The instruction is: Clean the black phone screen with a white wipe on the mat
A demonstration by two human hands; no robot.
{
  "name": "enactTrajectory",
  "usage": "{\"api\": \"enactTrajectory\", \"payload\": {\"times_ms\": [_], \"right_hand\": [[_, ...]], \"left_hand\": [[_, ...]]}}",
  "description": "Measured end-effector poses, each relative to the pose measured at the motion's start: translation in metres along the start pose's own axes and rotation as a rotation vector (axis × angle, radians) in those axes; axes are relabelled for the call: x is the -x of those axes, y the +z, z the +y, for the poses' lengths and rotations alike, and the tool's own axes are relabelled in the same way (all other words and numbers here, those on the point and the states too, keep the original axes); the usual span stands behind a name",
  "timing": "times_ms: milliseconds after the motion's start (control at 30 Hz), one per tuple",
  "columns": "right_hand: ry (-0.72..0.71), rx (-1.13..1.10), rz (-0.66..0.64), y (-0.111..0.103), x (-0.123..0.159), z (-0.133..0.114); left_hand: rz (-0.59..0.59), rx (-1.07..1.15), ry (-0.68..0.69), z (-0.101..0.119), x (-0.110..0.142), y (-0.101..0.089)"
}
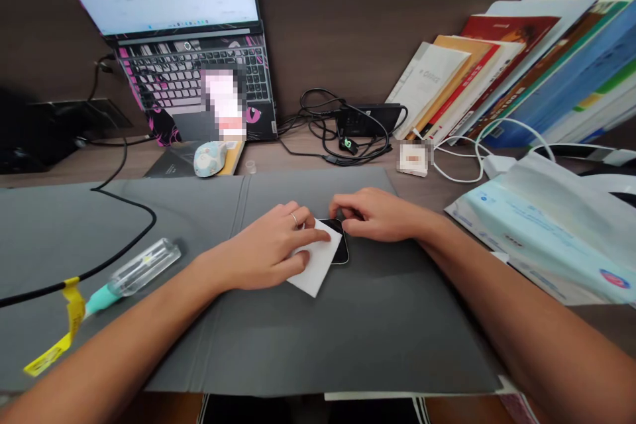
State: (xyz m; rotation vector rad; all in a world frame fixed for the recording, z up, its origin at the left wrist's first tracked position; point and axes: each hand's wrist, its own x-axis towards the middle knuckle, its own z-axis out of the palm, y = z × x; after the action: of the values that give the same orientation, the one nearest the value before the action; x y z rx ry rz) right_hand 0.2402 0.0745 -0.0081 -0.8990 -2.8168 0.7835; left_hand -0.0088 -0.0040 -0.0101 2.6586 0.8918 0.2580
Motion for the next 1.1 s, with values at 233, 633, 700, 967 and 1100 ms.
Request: {"api": "enactTrajectory", "payload": {"times_ms": [233, 633, 700, 967, 1100], "right_hand": [[-0.002, -0.029, 0.038, 0.003, 0.001, 0.002], [-0.017, -0.092, 0.054, 0.003, -0.002, 0.007], [-0.015, -0.093, 0.058, 0.003, -0.002, 0.006], [-0.004, -0.073, 0.062, 0.003, -0.003, 0.005], [-0.017, -0.086, 0.058, 0.003, -0.003, 0.006]], "left_hand": [[-0.020, -0.020, -0.021, 0.007, -0.013, 0.004], [-0.046, 0.029, -0.054, -0.004, -0.004, -0.007], [-0.040, 0.021, -0.035, -0.002, -0.005, -0.004], [-0.021, -0.046, 0.031, 0.008, -0.010, 0.002], [-0.019, -0.030, 0.020, 0.004, -0.005, -0.003]]}}
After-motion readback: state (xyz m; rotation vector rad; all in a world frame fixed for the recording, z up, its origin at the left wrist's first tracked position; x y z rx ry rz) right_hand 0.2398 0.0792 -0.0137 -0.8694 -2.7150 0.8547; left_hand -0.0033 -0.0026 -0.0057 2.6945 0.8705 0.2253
